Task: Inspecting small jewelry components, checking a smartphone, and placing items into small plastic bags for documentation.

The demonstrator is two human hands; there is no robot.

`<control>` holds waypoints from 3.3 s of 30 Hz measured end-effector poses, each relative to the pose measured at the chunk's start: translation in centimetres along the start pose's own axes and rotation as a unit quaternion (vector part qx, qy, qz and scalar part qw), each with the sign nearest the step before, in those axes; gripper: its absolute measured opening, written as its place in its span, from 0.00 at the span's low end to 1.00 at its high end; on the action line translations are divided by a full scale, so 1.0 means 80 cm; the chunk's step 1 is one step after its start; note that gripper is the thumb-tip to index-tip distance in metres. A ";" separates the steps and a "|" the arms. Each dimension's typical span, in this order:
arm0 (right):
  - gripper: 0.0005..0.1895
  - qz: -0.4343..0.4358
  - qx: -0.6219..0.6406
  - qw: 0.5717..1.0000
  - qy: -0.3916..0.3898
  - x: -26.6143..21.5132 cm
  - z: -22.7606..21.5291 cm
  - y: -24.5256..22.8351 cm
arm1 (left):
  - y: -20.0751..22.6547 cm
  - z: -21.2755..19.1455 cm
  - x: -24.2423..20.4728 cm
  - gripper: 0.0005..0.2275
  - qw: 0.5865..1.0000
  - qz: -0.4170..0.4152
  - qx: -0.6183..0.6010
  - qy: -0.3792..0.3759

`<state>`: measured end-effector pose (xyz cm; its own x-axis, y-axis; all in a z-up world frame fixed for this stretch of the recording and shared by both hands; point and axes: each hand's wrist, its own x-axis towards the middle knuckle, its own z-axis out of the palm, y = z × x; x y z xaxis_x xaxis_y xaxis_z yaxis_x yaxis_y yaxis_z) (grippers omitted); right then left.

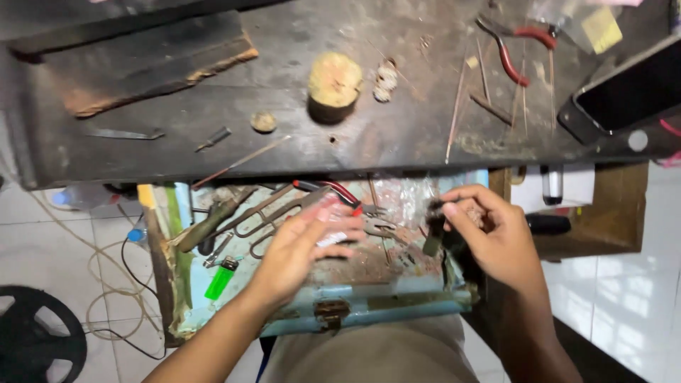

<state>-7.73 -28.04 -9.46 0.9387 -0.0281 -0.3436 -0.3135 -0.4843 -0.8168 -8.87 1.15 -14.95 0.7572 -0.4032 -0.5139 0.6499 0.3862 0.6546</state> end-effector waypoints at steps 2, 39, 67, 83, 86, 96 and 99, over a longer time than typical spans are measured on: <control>0.08 0.003 -0.016 1.000 -0.003 -0.004 -0.005 0.001 | 0.022 0.001 -0.006 0.22 1.000 0.003 0.023 0.020; 0.17 0.010 -0.038 0.975 -0.218 -0.010 0.046 0.011 | 0.169 -0.023 0.025 0.19 0.765 0.442 0.428 0.191; 0.06 -0.160 -0.027 0.985 -0.059 0.004 0.102 -0.056 | 0.014 0.012 -0.038 0.06 0.984 -0.033 0.176 0.014; 0.16 -0.296 -0.020 0.955 0.002 0.031 0.123 -0.084 | -0.016 0.017 -0.030 0.07 0.986 0.049 -0.143 0.077; 0.10 -0.288 -0.008 0.957 -0.028 0.034 0.122 -0.098 | -0.011 0.010 -0.028 0.07 0.982 0.068 -0.145 0.101; 0.19 -0.337 0.034 0.941 -0.022 0.071 0.142 -0.115 | 0.024 -0.016 -0.021 0.11 0.973 0.128 -0.118 0.151; 0.24 -0.336 0.035 0.938 -0.081 0.079 0.135 -0.137 | 0.048 -0.025 -0.021 0.13 0.970 0.159 -0.086 0.163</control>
<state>0.12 -13.44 -7.69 0.8952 0.3991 0.1984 0.3272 -0.2861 -0.9006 -7.52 5.00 -12.67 0.8836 0.0318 -0.4672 0.3599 0.5922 0.7210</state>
